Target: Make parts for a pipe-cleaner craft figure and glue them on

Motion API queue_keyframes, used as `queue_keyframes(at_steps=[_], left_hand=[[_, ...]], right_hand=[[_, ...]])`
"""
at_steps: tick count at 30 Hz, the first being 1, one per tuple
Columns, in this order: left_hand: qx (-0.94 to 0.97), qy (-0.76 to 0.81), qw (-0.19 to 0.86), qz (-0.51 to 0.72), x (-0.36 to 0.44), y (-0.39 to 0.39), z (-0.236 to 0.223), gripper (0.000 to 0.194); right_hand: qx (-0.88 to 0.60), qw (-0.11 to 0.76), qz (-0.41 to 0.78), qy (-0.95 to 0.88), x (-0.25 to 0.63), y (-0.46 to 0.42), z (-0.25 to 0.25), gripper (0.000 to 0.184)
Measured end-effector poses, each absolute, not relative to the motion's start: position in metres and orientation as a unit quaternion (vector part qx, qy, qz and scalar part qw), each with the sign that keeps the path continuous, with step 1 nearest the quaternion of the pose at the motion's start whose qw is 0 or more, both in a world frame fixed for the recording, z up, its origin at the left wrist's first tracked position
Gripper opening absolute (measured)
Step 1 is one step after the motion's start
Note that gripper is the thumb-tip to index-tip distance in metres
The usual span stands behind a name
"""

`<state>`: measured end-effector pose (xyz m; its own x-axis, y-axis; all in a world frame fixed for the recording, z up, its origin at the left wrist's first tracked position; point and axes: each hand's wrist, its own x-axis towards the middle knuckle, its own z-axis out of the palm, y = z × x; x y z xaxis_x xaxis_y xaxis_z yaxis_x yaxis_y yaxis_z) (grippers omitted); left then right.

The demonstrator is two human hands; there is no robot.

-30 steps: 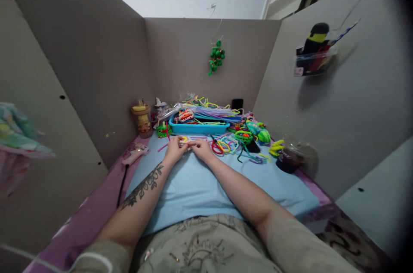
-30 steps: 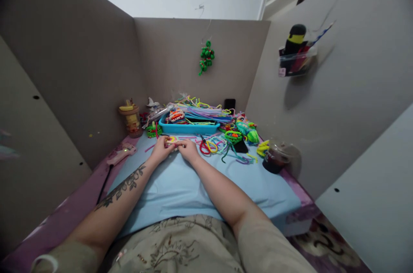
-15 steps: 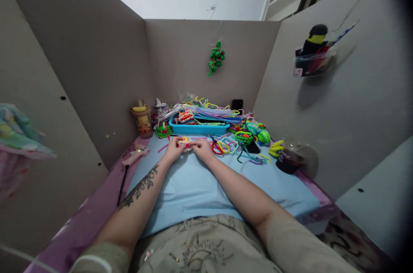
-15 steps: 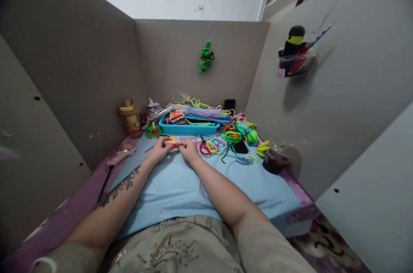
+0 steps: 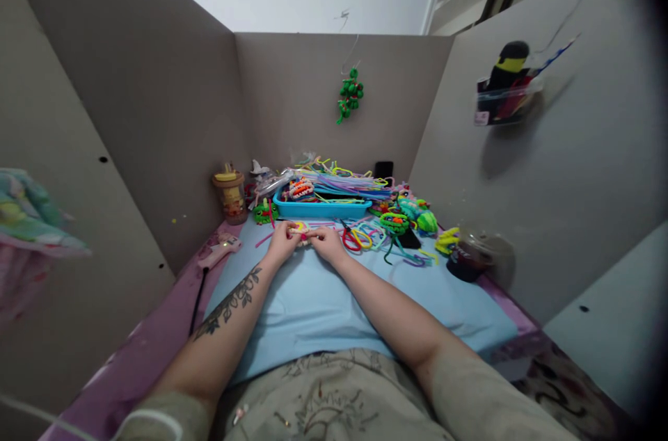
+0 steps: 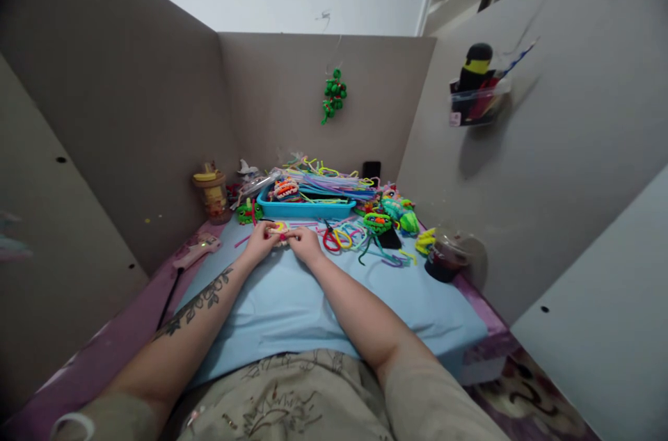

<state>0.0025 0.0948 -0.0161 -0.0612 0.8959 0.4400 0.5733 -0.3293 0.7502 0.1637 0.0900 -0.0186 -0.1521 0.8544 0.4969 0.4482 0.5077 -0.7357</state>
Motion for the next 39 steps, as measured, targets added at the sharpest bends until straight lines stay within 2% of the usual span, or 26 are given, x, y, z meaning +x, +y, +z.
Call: queue_keyframes(at_steps=[5, 11, 16, 20, 23, 28, 31, 32, 35, 39], left_hand=[[0.581, 0.506, 0.294, 0.566, -0.006, 0.090, -0.006, 0.037], [0.448, 0.482, 0.282, 0.698, -0.031, 0.088, 0.006, 0.036], [0.399, 0.504, 0.293, 0.708, -0.033, 0.089, 0.001, 0.041], [0.332, 0.506, 0.352, 0.714, -0.028, 0.089, 0.000, 0.050], [0.305, 0.500, 0.386, 0.713, -0.027, 0.087, 0.003, 0.042], [0.251, 0.480, 0.437, 0.718, -0.029, 0.080, 0.008, 0.022], [0.213, 0.472, 0.470, 0.715, -0.032, 0.076, 0.012, 0.021], [0.200, 0.473, 0.476, 0.714, -0.032, 0.075, 0.014, 0.021], [0.169, 0.463, 0.495, 0.716, -0.034, 0.074, 0.019, 0.018], [0.130, 0.461, 0.519, 0.708, -0.032, 0.073, 0.026, 0.015]], right_hand=[[-0.452, 0.533, 0.215, -0.683, 0.169, 0.091, -0.014, 0.025], [-0.470, 0.599, 0.256, -0.596, 0.175, 0.094, -0.008, 0.024], [-0.465, 0.636, 0.336, -0.516, 0.151, 0.114, 0.023, 0.033], [-0.407, 0.678, 0.381, -0.479, 0.109, 0.145, 0.058, 0.032], [-0.389, 0.699, 0.374, -0.469, 0.081, 0.173, 0.071, 0.028], [-0.421, 0.670, 0.312, -0.526, 0.075, 0.224, 0.088, 0.024], [-0.466, 0.635, 0.249, -0.563, 0.097, 0.255, 0.110, 0.027], [-0.488, 0.598, 0.241, -0.589, 0.106, 0.265, 0.118, 0.026], [-0.540, 0.411, 0.252, -0.690, 0.132, 0.285, 0.138, 0.019], [-0.540, 0.169, 0.240, -0.789, 0.151, 0.291, 0.146, 0.016]])
